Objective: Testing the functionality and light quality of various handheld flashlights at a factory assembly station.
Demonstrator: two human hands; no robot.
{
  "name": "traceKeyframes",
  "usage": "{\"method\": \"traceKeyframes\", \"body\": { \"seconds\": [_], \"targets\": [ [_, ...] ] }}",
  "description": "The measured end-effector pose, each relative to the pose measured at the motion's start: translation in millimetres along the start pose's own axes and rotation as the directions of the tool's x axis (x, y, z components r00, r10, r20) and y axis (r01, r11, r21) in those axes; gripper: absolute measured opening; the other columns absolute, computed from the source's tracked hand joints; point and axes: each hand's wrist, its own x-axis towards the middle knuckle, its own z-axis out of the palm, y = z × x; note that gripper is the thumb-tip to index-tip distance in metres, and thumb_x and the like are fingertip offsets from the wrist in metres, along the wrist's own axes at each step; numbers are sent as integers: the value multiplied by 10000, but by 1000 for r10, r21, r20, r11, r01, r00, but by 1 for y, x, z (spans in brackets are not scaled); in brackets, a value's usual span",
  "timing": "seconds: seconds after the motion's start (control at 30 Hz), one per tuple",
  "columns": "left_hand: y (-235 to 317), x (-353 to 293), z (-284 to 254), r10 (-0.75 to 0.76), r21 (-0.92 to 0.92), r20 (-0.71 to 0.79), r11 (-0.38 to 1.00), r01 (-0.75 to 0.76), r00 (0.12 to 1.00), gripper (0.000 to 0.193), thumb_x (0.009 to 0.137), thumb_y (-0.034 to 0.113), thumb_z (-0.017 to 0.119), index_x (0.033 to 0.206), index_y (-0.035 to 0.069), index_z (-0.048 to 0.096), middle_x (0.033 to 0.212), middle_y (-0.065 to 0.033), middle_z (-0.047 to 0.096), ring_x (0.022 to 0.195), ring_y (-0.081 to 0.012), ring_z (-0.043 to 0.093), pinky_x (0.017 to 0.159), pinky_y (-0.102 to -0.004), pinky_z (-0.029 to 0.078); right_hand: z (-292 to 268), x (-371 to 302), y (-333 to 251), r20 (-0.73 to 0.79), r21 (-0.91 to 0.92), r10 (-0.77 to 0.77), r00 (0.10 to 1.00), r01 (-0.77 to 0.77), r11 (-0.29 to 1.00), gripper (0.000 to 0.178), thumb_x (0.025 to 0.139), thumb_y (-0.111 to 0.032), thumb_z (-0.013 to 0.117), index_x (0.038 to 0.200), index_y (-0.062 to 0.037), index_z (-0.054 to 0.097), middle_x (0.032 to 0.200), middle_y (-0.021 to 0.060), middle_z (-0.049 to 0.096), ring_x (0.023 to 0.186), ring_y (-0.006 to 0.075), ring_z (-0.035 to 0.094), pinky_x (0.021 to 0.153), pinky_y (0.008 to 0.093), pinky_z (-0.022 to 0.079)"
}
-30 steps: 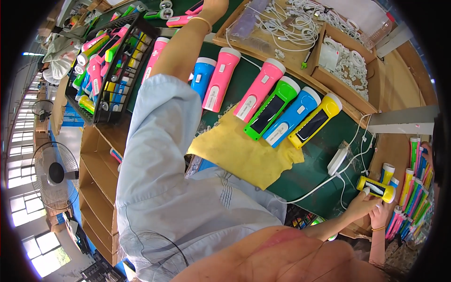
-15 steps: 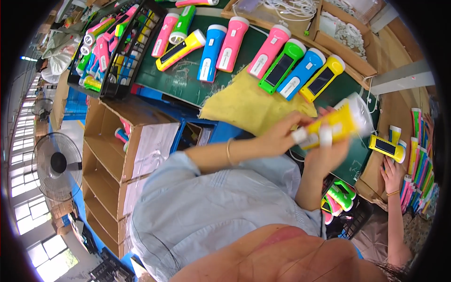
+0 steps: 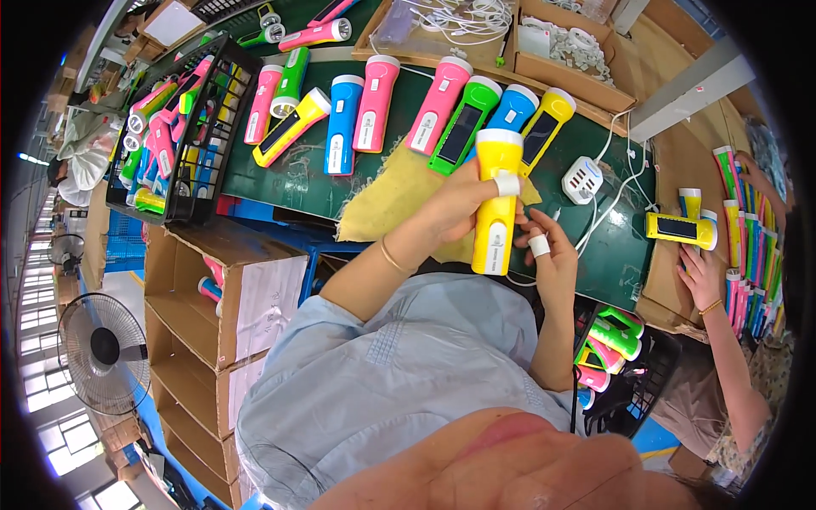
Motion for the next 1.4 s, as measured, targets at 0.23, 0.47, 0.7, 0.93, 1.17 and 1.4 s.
{"method": "traceKeyframes", "body": {
  "seconds": [0.23,0.47,0.7,0.93,1.17,1.4],
  "targets": [
    [15,10,15,-34,-229,90,972,53,995,297,832,206,600,1031,57,437,805,-113,554,627,-209,581,547,-342,510,3,-3,11,22,14,-75,997,75,997,277,864,-11,471,1130,31,536,808,16,557,619,54,461,551,180,387],
    [7,30,6,68,70,-121,996,-60,990,257,806,128,549,1034,23,499,863,-103,589,705,-218,601,643,-368,517,-1,1,-8,-69,91,-7,998,14,996,374,921,-96,380,1293,-110,421,592,-31,422,502,17,350,436,160,262],
    [64,31,21,732,949,124,109,-296,670,639,696,144,705,1148,-112,334,1057,-273,479,996,-365,502,859,-396,405,-27,12,-9,104,250,-87,991,58,967,250,903,-151,508,1062,37,555,798,67,617,624,78,536,542,182,369],
    [39,42,-27,251,333,-5,913,-235,968,462,848,411,572,1027,-7,490,853,-112,589,825,-229,609,711,-327,520,-2,16,-36,-22,-13,-255,967,254,967,143,798,-26,629,932,18,649,865,34,616,794,84,549,714,200,421],
    [20,21,2,97,223,38,969,-104,995,387,842,264,615,1079,-17,492,880,-96,570,744,-182,593,587,-320,511,17,32,-55,99,-598,-666,739,579,554,127,716,24,630,835,-5,598,725,93,567,636,208,561,615,286,453],
    [11,21,1,194,-59,44,980,-192,980,409,874,372,545,1033,0,484,804,-127,580,712,-227,593,634,-344,504,-7,39,-56,511,-61,-373,774,466,883,68,750,-18,604,817,-17,596,740,12,548,708,89,540,657,221,431]
  ]
}}
